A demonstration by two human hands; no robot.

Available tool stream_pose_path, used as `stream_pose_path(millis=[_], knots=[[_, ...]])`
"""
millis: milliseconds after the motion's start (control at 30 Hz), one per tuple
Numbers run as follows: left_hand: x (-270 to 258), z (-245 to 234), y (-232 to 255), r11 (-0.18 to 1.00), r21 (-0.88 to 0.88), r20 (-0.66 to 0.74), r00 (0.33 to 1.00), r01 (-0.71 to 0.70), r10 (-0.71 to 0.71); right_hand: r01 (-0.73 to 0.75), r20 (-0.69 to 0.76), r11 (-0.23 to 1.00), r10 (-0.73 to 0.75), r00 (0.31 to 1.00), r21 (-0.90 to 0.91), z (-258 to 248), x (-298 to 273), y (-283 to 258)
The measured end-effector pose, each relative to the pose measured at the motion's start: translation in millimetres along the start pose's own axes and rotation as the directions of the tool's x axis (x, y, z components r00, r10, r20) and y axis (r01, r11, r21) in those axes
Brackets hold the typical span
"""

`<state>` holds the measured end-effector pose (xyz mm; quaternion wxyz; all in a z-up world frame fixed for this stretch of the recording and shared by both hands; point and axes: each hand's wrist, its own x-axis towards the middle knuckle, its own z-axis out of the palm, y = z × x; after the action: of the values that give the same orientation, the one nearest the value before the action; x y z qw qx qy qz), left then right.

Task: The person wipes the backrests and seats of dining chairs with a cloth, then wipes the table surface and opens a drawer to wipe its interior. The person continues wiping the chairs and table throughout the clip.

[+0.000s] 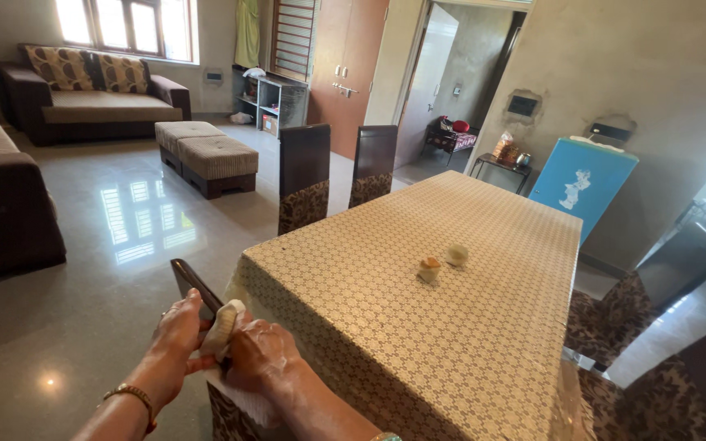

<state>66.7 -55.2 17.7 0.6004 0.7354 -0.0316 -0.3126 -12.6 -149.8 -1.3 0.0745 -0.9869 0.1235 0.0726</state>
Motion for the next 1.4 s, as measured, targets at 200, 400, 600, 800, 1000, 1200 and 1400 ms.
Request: stream_pose_path(millis=[200,400,600,800,1000,1200,1400], knots=[[41,-27,5,0.999,-0.045,0.055,0.998,-0.028,0.03,-0.041,-0.016,0.999,0.041,0.999,-0.004,-5,35,-6],[84,-47,23,0.993,0.01,0.098,0.988,-0.118,0.116,-0.101,-0.056,0.995,0.102,0.993,0.021,-12,68,-14],[124,-68,35,0.972,0.13,0.069,0.98,-0.195,0.187,-0.141,-0.083,0.989,0.144,0.986,0.04,-26,97,-33],[165,-72,30,0.969,0.183,0.173,0.975,-0.169,0.138,-0.195,-0.084,0.979,0.199,0.976,0.06,-41,107,-50],[192,-73,29,0.959,0.263,0.246,0.968,-0.109,0.042,-0.229,-0.069,0.971,0.234,0.97,0.074,-51,122,-57],[213,-82,35,0.924,0.361,0.201,0.978,-0.125,0.054,-0.237,-0.078,0.967,0.245,0.966,0.097,-38,150,-41],[224,-93,61,0.932,0.333,0.233,0.97,-0.145,0.067,-0.324,0.069,0.915,0.316,0.946,0.24,-30,191,-25]])
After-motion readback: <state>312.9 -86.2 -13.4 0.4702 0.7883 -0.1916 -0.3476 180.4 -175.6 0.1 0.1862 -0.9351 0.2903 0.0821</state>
